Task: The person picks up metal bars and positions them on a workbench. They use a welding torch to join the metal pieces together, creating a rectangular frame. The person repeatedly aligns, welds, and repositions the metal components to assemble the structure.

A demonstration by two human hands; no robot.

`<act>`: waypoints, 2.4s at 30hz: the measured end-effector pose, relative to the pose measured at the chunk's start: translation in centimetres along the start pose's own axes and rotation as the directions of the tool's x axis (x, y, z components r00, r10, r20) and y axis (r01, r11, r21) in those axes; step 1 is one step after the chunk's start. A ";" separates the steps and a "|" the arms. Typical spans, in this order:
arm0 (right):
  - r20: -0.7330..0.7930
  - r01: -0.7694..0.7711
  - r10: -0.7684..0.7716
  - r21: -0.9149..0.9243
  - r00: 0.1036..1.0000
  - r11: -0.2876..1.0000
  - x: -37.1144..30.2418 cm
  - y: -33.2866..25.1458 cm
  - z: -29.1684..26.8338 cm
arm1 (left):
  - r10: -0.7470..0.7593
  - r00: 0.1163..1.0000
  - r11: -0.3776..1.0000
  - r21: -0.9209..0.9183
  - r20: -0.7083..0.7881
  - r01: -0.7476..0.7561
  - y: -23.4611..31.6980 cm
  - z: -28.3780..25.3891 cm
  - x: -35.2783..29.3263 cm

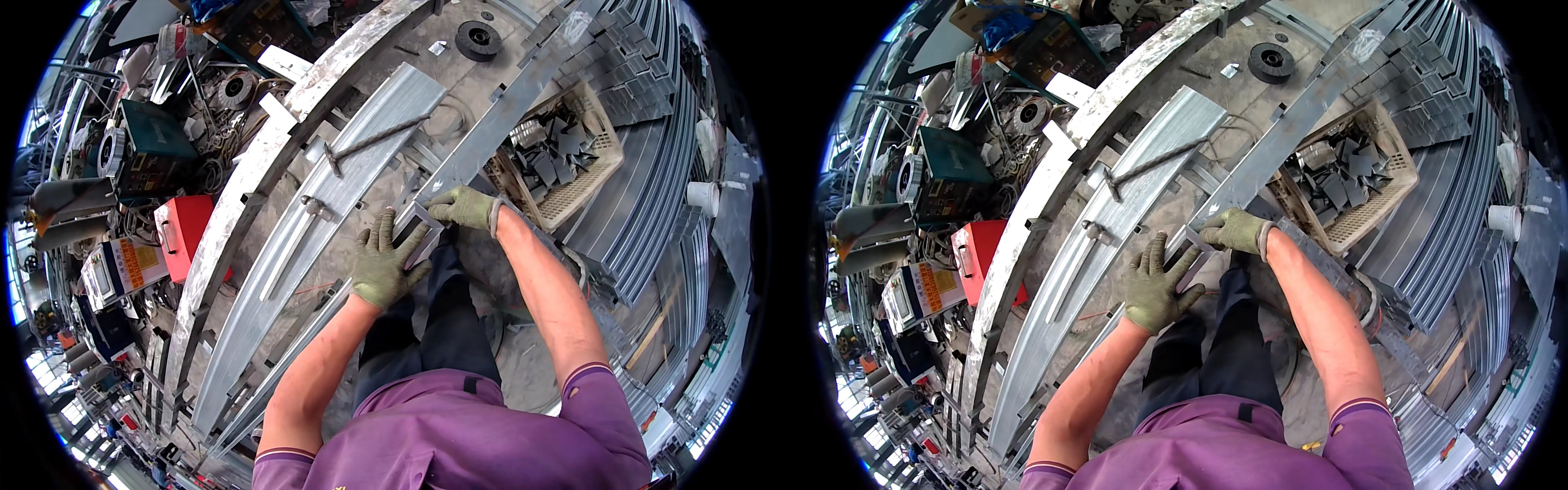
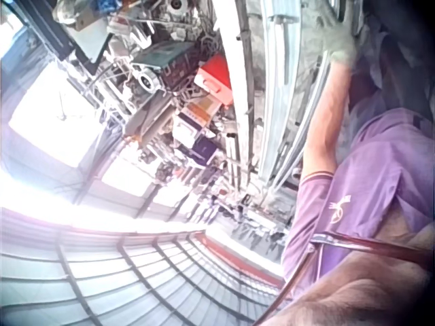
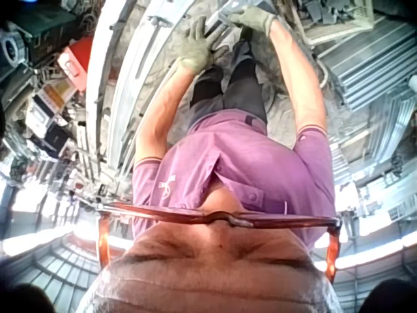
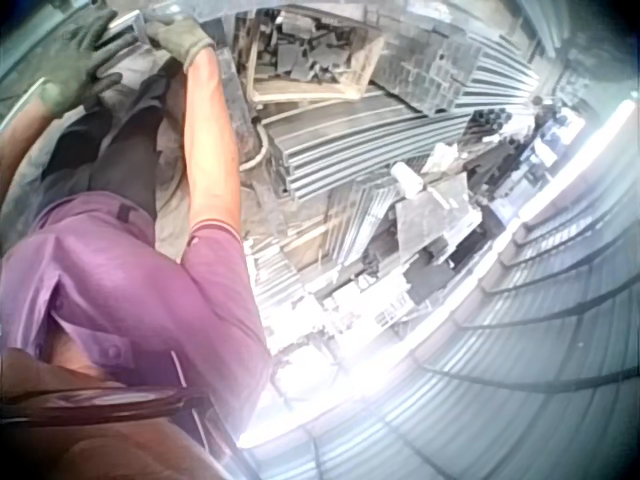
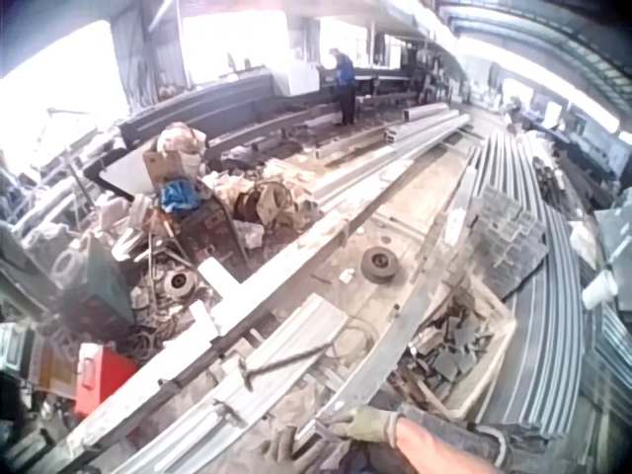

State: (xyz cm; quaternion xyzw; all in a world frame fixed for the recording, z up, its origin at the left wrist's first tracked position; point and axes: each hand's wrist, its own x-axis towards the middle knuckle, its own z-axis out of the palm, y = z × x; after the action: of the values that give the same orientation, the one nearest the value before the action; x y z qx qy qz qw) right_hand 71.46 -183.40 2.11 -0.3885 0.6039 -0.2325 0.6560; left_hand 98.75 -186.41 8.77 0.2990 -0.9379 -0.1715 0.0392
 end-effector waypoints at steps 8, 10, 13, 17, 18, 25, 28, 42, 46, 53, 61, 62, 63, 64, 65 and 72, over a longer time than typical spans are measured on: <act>-0.006 -0.035 0.035 0.043 0.999 0.998 0.0 -0.2 -0.1 | -0.027 0.998 0.999 0.028 0.053 0.026 0.3 0.4 0.3; -0.036 -0.075 0.075 0.010 0.996 0.997 0.1 0.4 -0.2 | -0.024 0.997 0.998 0.051 0.077 0.020 0.6 0.1 0.4; -0.039 -0.054 0.058 0.081 0.998 0.995 -0.1 -0.5 0.4 | -0.046 0.995 0.998 0.054 0.089 0.041 0.6 0.0 0.4; -0.071 -0.044 0.054 0.135 0.996 0.990 -0.4 -0.6 0.7 | -0.051 0.990 0.996 0.083 0.133 0.040 0.6 0.0 0.5; -0.082 -0.039 0.052 0.156 0.995 0.987 -0.6 -0.9 1.0 | -0.051 0.989 0.996 0.083 0.137 0.039 0.6 -0.1 0.5; -0.499 0.140 -0.005 0.232 0.867 0.963 -4.2 0.3 3.9 | -0.042 0.989 0.997 0.070 0.141 0.032 0.2 0.0 0.3; -0.696 0.304 0.054 0.381 0.716 0.873 -8.9 2.9 7.5 | -0.042 0.991 0.995 0.093 0.126 0.031 0.1 0.6 0.3; -0.690 -0.516 0.625 0.409 0.365 0.753 -33.9 31.7 25.0 | -0.044 0.995 0.994 0.099 0.094 0.034 0.6 1.3 0.4; -0.846 -0.486 0.434 0.250 0.311 0.837 -31.7 26.2 12.5 | -0.075 0.989 0.990 0.129 0.128 0.058 1.1 0.4 0.3; -0.894 -0.523 0.339 0.147 0.293 0.840 -28.4 26.3 -6.8 | -0.025 0.998 0.996 0.086 0.051 0.020 1.0 1.2 0.6; -0.678 -0.882 0.640 -0.028 0.363 0.470 -23.5 33.6 -15.3 | -0.084 0.992 0.987 0.148 0.096 0.069 0.1 2.3 -0.7; -0.640 -0.890 0.672 -0.042 0.373 0.454 -22.7 35.2 -15.5 | -0.067 0.994 0.987 0.151 0.084 0.053 -0.4 2.6 -1.0; -0.610 -0.884 0.676 -0.089 0.412 0.459 -22.8 38.0 -15.6 | -0.032 0.997 0.989 0.147 0.068 0.022 -0.1 2.7 -0.6; -0.582 -0.880 0.685 -0.124 0.439 0.458 -23.9 41.5 -15.7 | 0.014 0.998 0.991 0.134 0.054 -0.021 0.2 3.0 0.0; -0.549 -0.862 0.679 -0.180 0.488 0.474 -23.6 42.0 -15.9 | 0.021 0.999 0.992 0.126 0.048 -0.027 0.0 2.9 0.0; -0.583 -0.865 0.703 0.002 0.407 0.503 -24.0 39.2 -16.2 | 0.011 0.998 0.986 0.163 0.063 -0.021 -0.3 2.5 -0.8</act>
State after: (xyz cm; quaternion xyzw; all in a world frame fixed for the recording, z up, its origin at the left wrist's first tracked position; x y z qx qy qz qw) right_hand 45.39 -145.40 -13.68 -0.0713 0.8924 0.1082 0.4323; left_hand 99.11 -185.46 6.30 0.2883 -0.9519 -0.1027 -0.0132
